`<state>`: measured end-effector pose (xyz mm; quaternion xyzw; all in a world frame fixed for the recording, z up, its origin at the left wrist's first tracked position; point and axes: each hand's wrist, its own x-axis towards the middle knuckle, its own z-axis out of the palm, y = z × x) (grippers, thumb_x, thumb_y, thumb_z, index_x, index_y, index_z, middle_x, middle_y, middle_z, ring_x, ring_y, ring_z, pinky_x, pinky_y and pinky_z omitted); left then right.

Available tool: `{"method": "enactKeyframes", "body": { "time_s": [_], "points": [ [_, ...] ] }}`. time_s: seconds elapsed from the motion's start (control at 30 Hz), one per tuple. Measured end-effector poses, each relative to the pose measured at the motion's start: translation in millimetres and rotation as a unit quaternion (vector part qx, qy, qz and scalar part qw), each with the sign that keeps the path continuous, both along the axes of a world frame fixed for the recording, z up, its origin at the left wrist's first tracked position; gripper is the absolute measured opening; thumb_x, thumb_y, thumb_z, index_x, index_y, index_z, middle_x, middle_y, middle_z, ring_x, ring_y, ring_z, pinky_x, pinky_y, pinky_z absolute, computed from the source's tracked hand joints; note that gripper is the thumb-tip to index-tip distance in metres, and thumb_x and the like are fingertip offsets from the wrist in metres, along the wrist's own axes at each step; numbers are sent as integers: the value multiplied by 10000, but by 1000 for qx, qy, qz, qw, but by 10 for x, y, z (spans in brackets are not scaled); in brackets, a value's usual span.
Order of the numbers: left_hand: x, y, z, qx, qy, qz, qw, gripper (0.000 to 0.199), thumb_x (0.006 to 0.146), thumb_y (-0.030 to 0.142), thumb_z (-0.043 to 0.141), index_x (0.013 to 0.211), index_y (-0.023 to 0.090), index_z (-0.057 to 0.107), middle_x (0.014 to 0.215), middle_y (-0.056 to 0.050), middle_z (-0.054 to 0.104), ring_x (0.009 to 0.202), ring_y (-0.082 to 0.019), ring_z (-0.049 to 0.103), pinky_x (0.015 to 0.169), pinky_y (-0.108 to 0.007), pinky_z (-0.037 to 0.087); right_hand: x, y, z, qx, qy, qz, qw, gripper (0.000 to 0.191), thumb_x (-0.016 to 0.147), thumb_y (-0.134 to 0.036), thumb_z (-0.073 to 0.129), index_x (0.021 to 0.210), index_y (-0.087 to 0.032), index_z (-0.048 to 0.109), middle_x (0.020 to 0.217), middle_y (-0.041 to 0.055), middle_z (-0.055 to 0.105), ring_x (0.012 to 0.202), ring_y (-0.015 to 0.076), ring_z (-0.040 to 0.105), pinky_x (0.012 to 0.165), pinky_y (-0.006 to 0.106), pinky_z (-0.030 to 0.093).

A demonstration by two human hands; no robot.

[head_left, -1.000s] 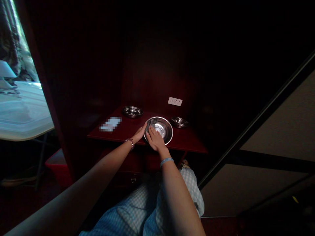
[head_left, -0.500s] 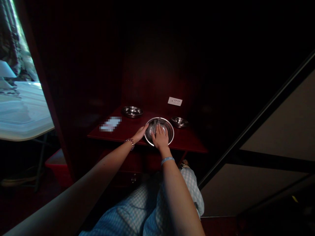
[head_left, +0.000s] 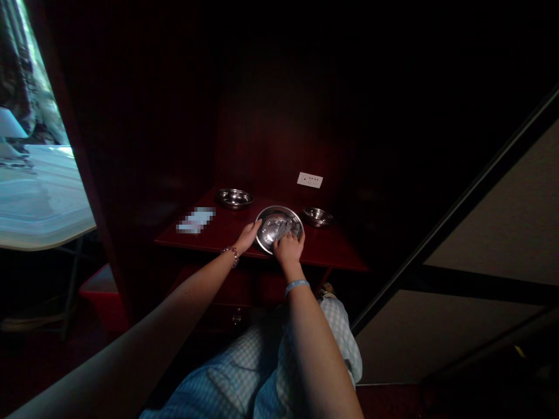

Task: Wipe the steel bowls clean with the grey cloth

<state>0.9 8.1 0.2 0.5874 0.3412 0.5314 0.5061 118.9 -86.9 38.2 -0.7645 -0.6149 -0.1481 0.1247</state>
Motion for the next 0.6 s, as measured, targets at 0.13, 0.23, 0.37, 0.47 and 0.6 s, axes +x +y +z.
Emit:
{"method": "enactKeyframes", "body": {
  "time_s": [0.13, 0.23, 0.37, 0.47, 0.6],
  "points": [
    [6, 23, -34, 3, -23, 2, 1000, 581, 745, 692, 551, 814, 132, 691, 817, -106, 734, 957, -275, 646, 899, -363, 456, -53, -57, 88, -33, 16, -14, 999, 403, 919, -287, 433, 1043, -41, 727, 1076, 238, 710, 1049, 301, 658, 1075, 444, 337],
    [2, 34, -45, -2, -29, 2, 1000, 569, 754, 683, 551, 809, 135, 693, 813, -104, 732, 928, -268, 650, 891, -359, 455, -89, -89, 126, -55, 27, -7, 998, 396, 929, -297, 437, 1023, -56, 738, 1021, 238, 719, 977, 288, 690, 879, 361, 478],
    [3, 42, -47, -4, -34, 11, 999, 556, 770, 653, 551, 855, 125, 705, 853, -109, 734, 906, -258, 653, 875, -351, 453, -153, -128, 140, -57, 16, 20, 998, 440, 958, -295, 373, 1012, -64, 744, 1003, 225, 726, 958, 286, 701, 792, 337, 505],
    [7, 47, -48, -7, -39, 19, 999, 555, 772, 645, 551, 877, 123, 708, 859, -108, 733, 877, -248, 654, 843, -341, 460, -204, -157, 135, -54, 10, 41, 998, 499, 979, -345, 332, 1004, -64, 744, 982, 221, 730, 953, 290, 703, 795, 347, 511],
    [-17, 63, -49, -11, -50, 53, 997, 564, 751, 669, 563, 840, 128, 697, 822, -96, 727, 839, -236, 651, 791, -319, 469, -256, -184, 103, -75, 23, 86, 993, 555, 984, -457, 317, 1027, -89, 731, 1000, 203, 732, 978, 289, 699, 827, 349, 513]
  ]
}}
